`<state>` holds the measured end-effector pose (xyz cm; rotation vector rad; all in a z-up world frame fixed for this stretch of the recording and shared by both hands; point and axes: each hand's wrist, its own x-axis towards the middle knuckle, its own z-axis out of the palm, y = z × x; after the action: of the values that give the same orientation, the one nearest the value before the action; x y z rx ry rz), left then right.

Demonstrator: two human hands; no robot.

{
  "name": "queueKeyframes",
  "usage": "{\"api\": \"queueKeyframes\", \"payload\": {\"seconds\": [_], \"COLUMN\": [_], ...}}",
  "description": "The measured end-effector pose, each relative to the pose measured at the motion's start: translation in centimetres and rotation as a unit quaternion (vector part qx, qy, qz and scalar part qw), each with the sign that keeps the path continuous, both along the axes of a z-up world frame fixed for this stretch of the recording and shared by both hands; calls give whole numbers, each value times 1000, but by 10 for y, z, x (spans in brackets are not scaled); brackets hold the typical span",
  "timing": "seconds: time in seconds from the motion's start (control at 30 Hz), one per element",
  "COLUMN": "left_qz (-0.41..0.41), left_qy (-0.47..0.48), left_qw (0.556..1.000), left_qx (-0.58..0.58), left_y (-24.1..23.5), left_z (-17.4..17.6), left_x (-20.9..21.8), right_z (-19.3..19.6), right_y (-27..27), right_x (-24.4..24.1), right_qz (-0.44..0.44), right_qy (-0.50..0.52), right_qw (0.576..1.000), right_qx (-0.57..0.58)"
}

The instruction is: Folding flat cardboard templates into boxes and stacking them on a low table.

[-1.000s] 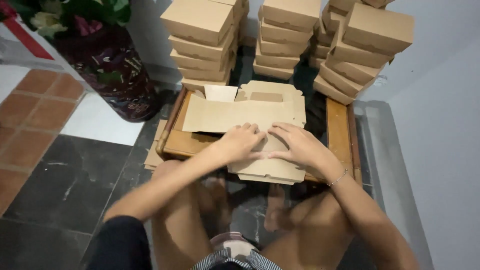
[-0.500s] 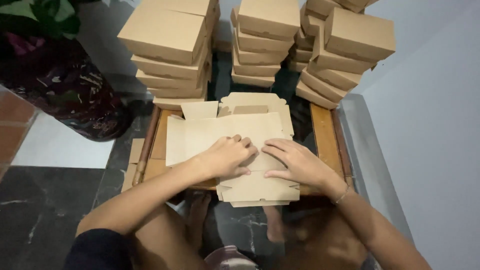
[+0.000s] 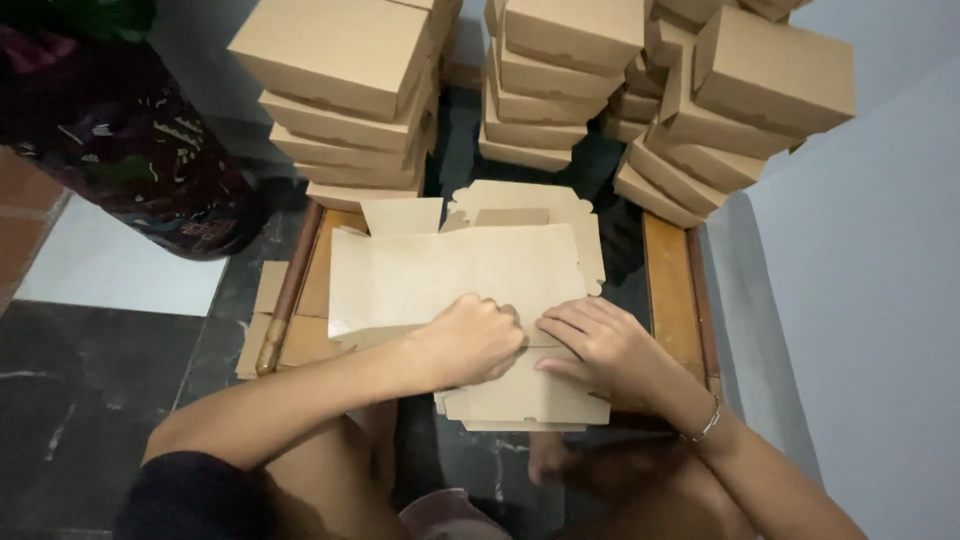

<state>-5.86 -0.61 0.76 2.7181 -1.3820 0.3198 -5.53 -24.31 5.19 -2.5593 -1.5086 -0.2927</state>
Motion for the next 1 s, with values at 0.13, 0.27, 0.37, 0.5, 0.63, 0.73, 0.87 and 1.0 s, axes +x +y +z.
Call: {"api": "queueKeyframes", "payload": {"seconds": [0.13,0.27,0.37,0.5,0.63,0.73,0.87,1.0], "left_qz": [3,13,17,22,22,22,13,12], "left_qy": [-2,-11,-17,10,5,-4,-4,4], "left_qw": [1000,1000,1000,1000,1000,1000,1000,1000], "left_qx": [2,-4,-17,-7,-19,-15,-10,-4], "left_y": [4,6,8,7,2,-3,-2,-3], "left_z": [5,6,8,9,8,-4,1,12], "left_x": [1,2,2,-2,-1,-1,-3,-4], "right_z": [22,23,24,20,13,8,19,22], "right_y": [9,17,25,29,27,26,29,27], "right_x": [-7,-5,-2,-7,-8,-8,-9,-9], "right_qz": [-12,-32,-46,-57,-71,-72,-68,-71], "right_qy": [16,9,18,18,-23,-37,-38,-35], "right_qw": [999,996,993,994,995,995,996,996], "right_qx": [-47,-85,-105,-88,-72,-62,-40,-49]}}
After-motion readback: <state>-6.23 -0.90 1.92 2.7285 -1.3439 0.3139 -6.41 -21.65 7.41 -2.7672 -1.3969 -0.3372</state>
